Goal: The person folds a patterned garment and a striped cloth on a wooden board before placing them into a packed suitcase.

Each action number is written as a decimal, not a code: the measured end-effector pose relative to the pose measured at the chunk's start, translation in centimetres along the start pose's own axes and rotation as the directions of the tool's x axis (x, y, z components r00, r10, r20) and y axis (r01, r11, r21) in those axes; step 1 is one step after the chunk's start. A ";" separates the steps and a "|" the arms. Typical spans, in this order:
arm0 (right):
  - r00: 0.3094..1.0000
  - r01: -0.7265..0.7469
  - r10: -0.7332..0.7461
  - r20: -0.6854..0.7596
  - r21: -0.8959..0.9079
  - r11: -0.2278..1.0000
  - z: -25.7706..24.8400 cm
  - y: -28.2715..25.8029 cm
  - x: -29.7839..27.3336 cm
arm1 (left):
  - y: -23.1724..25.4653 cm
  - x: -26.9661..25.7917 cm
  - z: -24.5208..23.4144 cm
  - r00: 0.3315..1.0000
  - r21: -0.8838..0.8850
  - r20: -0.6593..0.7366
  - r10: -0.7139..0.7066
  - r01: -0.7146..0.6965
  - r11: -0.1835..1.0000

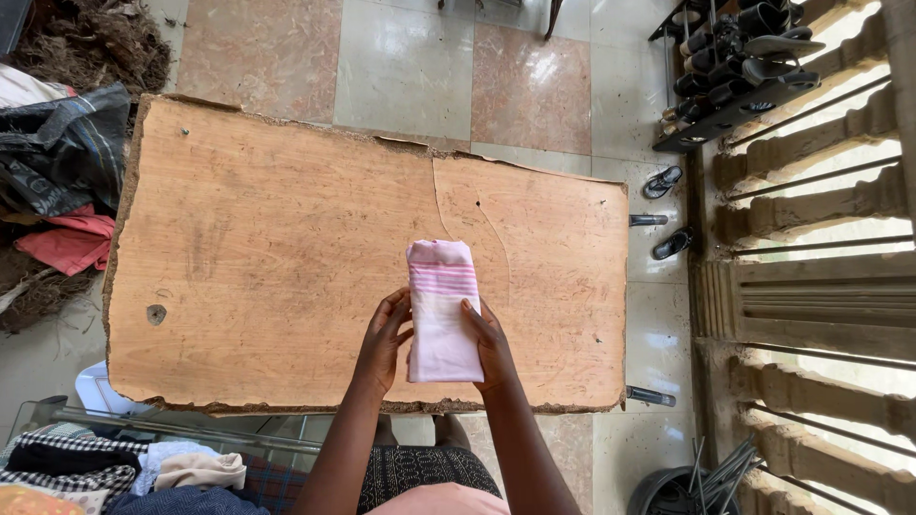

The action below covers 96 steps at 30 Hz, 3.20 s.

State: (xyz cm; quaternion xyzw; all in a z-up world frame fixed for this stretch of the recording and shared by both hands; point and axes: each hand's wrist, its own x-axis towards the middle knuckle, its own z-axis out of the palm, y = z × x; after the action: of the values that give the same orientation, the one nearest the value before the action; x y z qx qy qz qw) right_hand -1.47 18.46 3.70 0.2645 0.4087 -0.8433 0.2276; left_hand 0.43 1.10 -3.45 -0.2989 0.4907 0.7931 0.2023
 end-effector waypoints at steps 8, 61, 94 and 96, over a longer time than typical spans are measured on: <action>0.998 -0.043 0.049 -0.028 0.192 0.981 -1.0 0.8 2.6 | -3.4 3.3 -2.8 0.973 -0.359 0.138 -0.183 0.221 0.907; 0.752 0.129 -0.613 -0.242 -0.858 0.497 -14.2 8.1 18.6 | -5.8 17.7 -14.1 0.855 0.062 -0.492 0.165 -0.155 0.986; 0.918 0.050 -0.209 -0.337 -0.426 0.903 -18.5 3.6 17.0 | -3.3 15.4 -17.0 0.814 -0.001 -0.540 0.212 -0.253 0.967; 0.888 0.073 -0.246 -0.389 -0.408 0.910 -20.1 2.5 16.8 | -2.6 15.1 -17.4 0.803 -0.001 -0.550 0.229 -0.275 0.961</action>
State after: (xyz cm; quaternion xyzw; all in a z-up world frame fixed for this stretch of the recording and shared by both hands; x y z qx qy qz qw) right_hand -7.40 30.50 -18.92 0.3601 0.6258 -0.6836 0.1067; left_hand -4.31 -13.03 -21.26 -0.4520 0.5306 0.7141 -0.0652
